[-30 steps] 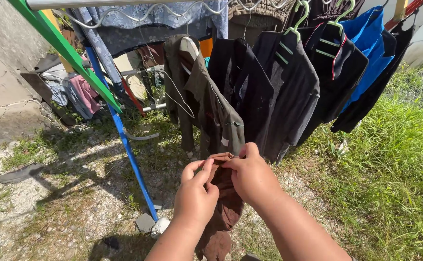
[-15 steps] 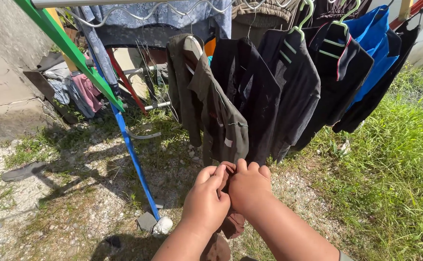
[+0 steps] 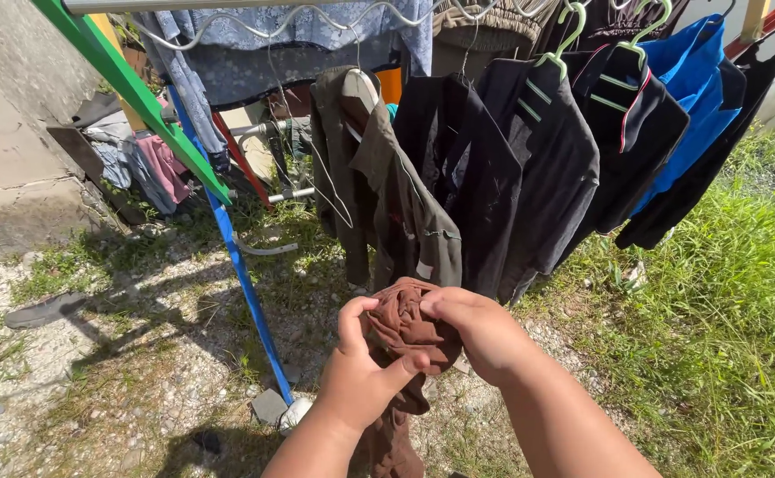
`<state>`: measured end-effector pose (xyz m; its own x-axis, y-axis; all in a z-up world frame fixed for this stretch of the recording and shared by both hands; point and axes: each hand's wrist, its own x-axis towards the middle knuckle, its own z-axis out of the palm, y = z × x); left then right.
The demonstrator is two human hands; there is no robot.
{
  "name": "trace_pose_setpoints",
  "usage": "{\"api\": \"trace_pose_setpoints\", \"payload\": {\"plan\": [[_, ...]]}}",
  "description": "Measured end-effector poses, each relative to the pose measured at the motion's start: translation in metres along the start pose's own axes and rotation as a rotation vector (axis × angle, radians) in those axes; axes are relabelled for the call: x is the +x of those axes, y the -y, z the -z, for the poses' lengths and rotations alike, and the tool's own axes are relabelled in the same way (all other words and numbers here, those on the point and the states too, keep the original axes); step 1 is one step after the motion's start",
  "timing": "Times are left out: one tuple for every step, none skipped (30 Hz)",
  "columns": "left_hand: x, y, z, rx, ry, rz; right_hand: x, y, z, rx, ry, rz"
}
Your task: Hanging various items of clothing on a drying rack using hangers.
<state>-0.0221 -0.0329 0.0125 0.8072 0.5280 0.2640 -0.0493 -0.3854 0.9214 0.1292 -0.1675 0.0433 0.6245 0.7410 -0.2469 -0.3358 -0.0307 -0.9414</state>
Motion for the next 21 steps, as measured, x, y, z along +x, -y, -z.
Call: {"api": "trace_pose_setpoints", "payload": {"plan": [[0.000,0.009,-0.003,-0.092,0.011,-0.181,-0.001,0.001,-0.002,0.096,-0.010,-0.004],[0.002,-0.001,-0.001,-0.090,0.012,-0.180,0.000,0.001,-0.002,0.097,-0.009,-0.004],[0.004,-0.011,0.000,0.024,0.028,-0.030,0.000,0.001,-0.002,0.078,-0.014,0.004],[0.007,-0.021,0.001,0.138,0.044,0.117,0.001,0.001,-0.002,0.058,-0.019,0.014],[0.010,-0.029,0.004,0.139,0.044,0.116,-0.003,0.008,-0.005,0.058,-0.019,0.015],[0.013,-0.038,0.006,0.157,0.086,0.248,-0.006,0.015,-0.008,-0.141,-0.068,0.095],[0.017,-0.046,0.008,0.176,0.129,0.379,-0.010,0.023,-0.010,-0.341,-0.118,0.175],[0.018,-0.047,0.009,0.177,0.129,0.380,-0.013,0.029,-0.012,-0.339,-0.117,0.175],[0.019,-0.047,0.010,0.234,0.152,0.383,-0.015,0.036,-0.013,-0.522,-0.178,0.255],[0.020,-0.048,0.009,0.289,0.177,0.385,-0.018,0.043,-0.013,-0.705,-0.241,0.334],[0.021,-0.045,0.008,0.290,0.178,0.385,-0.016,0.041,-0.009,-0.705,-0.241,0.333],[0.021,-0.042,0.007,0.295,0.190,0.391,-0.014,0.039,-0.005,-0.656,-0.249,0.331],[0.021,-0.038,0.006,0.300,0.201,0.397,-0.012,0.036,-0.002,-0.606,-0.258,0.329],[0.021,-0.036,0.005,0.301,0.201,0.398,-0.007,0.031,0.002,-0.605,-0.256,0.328],[0.020,-0.034,0.004,0.357,0.213,0.366,-0.002,0.027,0.006,-0.443,-0.202,0.272],[0.021,-0.031,0.004,0.414,0.224,0.334,0.004,0.022,0.009,-0.280,-0.146,0.216],[0.021,-0.032,0.004,0.416,0.221,0.335,0.004,0.024,0.005,-0.279,-0.143,0.217],[0.020,-0.033,0.003,0.409,0.213,0.337,0.003,0.026,0.002,-0.210,-0.128,0.145],[0.019,-0.033,0.002,0.402,0.206,0.339,0.002,0.028,-0.001,-0.141,-0.113,0.073],[0.018,-0.033,0.002,0.404,0.206,0.340,0.004,0.027,-0.003,-0.139,-0.113,0.072],[0.017,-0.032,0.002,0.349,0.186,0.289,0.005,0.025,-0.005,-0.217,-0.160,0.044]]}}
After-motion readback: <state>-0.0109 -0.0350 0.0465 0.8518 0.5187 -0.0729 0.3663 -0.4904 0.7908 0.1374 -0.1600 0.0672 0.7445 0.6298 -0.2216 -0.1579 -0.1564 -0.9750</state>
